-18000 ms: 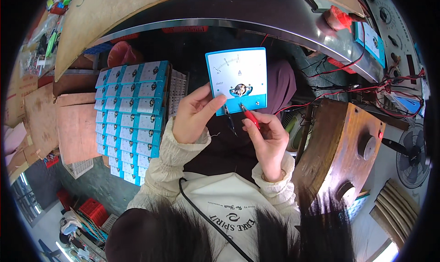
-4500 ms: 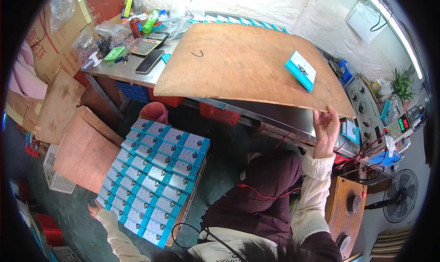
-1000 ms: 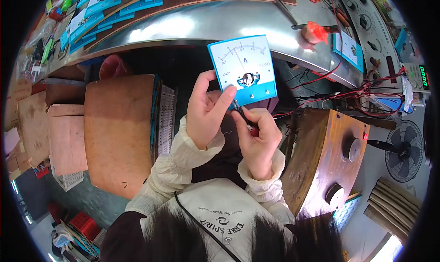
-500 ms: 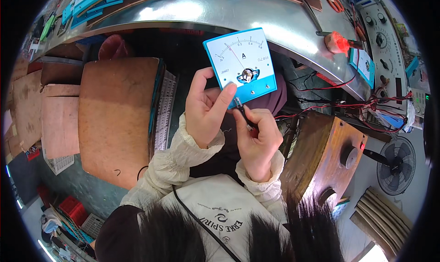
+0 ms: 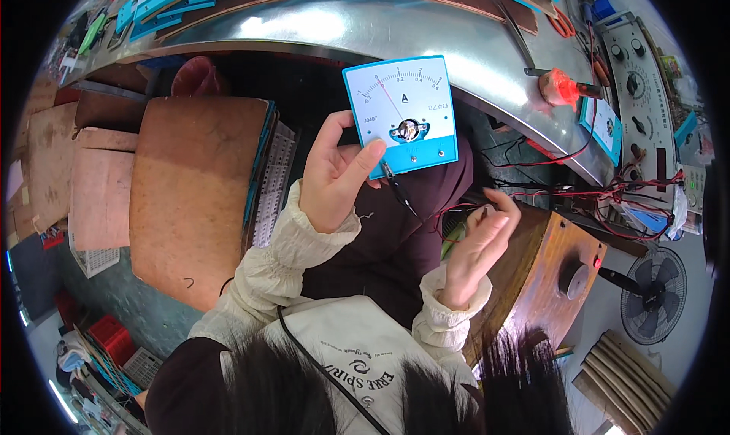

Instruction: Testing ammeters by connecting test leads to their terminals and placing them in storage crates.

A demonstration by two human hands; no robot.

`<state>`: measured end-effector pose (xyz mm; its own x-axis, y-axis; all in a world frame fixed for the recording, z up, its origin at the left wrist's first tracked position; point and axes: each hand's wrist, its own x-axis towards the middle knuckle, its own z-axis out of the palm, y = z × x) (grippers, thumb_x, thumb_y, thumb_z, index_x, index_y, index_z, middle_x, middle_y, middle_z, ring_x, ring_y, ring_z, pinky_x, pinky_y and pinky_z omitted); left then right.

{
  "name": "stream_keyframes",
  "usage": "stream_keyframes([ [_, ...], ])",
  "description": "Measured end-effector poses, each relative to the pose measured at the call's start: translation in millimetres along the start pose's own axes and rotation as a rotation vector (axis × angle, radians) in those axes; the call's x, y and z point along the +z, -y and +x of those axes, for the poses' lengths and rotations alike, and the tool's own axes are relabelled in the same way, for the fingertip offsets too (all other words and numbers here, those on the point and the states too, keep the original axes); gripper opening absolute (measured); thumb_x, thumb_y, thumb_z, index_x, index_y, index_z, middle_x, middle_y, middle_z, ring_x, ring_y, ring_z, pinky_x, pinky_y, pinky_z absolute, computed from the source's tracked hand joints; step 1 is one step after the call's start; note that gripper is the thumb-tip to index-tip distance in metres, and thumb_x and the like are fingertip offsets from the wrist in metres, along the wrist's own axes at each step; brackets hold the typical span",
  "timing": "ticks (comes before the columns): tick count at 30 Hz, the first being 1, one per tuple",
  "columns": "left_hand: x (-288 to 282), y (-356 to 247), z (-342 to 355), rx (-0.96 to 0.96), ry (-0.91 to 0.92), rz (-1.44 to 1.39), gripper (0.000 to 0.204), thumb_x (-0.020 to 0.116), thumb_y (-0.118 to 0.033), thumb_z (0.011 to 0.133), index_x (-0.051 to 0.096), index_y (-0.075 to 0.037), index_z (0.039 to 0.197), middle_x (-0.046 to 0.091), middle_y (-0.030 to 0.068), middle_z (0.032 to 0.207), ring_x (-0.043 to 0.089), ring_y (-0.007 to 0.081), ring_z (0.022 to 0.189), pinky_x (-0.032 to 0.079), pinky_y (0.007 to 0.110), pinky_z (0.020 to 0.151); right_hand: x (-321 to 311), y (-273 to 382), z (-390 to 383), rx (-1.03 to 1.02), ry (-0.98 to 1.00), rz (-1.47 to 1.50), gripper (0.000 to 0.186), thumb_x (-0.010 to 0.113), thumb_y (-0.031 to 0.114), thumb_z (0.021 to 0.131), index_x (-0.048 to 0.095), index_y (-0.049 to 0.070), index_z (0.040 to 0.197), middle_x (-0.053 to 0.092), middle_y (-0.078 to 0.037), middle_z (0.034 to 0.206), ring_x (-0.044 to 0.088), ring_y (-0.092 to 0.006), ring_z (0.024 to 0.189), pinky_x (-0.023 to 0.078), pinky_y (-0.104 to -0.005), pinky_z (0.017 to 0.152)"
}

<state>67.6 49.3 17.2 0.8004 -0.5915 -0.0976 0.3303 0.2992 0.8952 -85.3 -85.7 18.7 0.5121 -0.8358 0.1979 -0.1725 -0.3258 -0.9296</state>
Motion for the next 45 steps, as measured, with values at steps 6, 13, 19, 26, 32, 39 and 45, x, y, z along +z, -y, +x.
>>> stream_keyframes([
  [6, 7.2, 5.9, 1.7, -0.021, 0.057, 0.024, 0.037, 0.065, -0.014, 0.1, 0.043, -0.002, 0.128, 0.073, 0.0103, 0.099, 0.067, 0.0094, 0.08, 0.051, 0.023, 0.064, -14.0, -1.4, -7.3, 0.106, 0.032, 0.124, 0.015, 0.071, 0.004, 0.095, 0.057, -0.001, 0.1, 0.06, -0.001, 0.083, 0.053, -0.0049, 0.073, 0.043, -0.0192, 0.065],
  [13, 20.6, 14.5, 1.8, -0.022, 0.07, 0.046, 0.038, 0.065, -0.014, 0.099, 0.044, -0.002, 0.128, 0.073, 0.0105, 0.1, 0.067, 0.0097, 0.081, 0.051, 0.023, 0.064, -11.9, 4.1, -3.5, -0.223, 0.062, 0.068, 0.024, 0.083, -0.009, 0.074, 0.071, -0.002, 0.094, 0.07, -0.011, 0.088, 0.066, -0.0169, 0.075, 0.051, -0.0263, 0.069],
  [19, 37.2, 15.6, -1.6, 0.003, 0.115, 0.06, 0.039, 0.065, -0.014, 0.1, 0.043, -0.002, 0.13, 0.072, 0.012, 0.104, 0.066, 0.0111, 0.082, 0.05, 0.023, 0.064, 1.5, -1.8, 2.4, -0.306, 0.007, -0.061, 0.022, 0.084, -0.007, 0.073, 0.071, -0.002, 0.089, 0.07, -0.012, 0.084, 0.067, -0.0217, 0.069, 0.053, -0.0298, 0.062],
  [26, 31.9, 19.6, -4.2, -0.041, 0.139, 0.066, 0.038, 0.062, -0.011, 0.1, 0.042, -0.002, 0.131, 0.07, 0.0113, 0.105, 0.064, 0.0108, 0.079, 0.048, 0.023, 0.064, -0.8, 4.9, -2.4, -0.241, -0.035, -0.037, 0.036, 0.09, -0.001, 0.066, 0.07, 0.0, 0.096, 0.071, -0.013, 0.1, 0.067, -0.0264, 0.088, 0.053, -0.0338, 0.076],
  [32, 56.9, 16.1, -8.5, -0.03, 0.22, 0.074, 0.035, 0.056, -0.003, 0.101, 0.041, 0.0, 0.133, 0.068, 0.0171, 0.116, 0.066, 0.0162, 0.101, 0.052, 0.029, 0.085, -2.9, 23.3, 3.1, -0.204, 0.02, -0.277, 0.122, 0.097, 0.019, 0.059, 0.024, -0.009, 0.153, 0.039, -0.029, 0.15, 0.042, -0.0429, 0.138, 0.039, -0.0463, 0.111],
  [39, 64.2, 11.1, 2.7, -0.132, 0.93, 0.514, 0.039, 0.058, 0.001, 0.097, 0.052, 0.005, 0.135, 0.071, 0.0139, 0.105, 0.07, 0.0169, 0.089, 0.055, 0.028, 0.081, -62.7, -28.2, -42.2, -0.122, -0.158, -0.165, 0.122, 0.089, 0.029, 0.064, 0.017, -0.01, 0.154, 0.046, -0.033, 0.138, 0.05, -0.047, 0.126, 0.043, -0.0461, 0.107],
  [45, 56.0, -52.8, 103.4, 1.112, 0.053, 1.329, 0.03, 0.07, -0.018, 0.096, 0.07, -0.002, 0.122, 0.073, 0.0135, 0.109, 0.068, 0.0221, 0.089, 0.053, 0.033, 0.086, -253.5, -92.1, -110.6, 0.329, -0.99, -0.528, 0.083, 0.088, 0.025, 0.071, 0.047, -0.01, 0.135, 0.064, -0.019, 0.115, 0.063, -0.0206, 0.104, 0.054, -0.0328, 0.085],
])
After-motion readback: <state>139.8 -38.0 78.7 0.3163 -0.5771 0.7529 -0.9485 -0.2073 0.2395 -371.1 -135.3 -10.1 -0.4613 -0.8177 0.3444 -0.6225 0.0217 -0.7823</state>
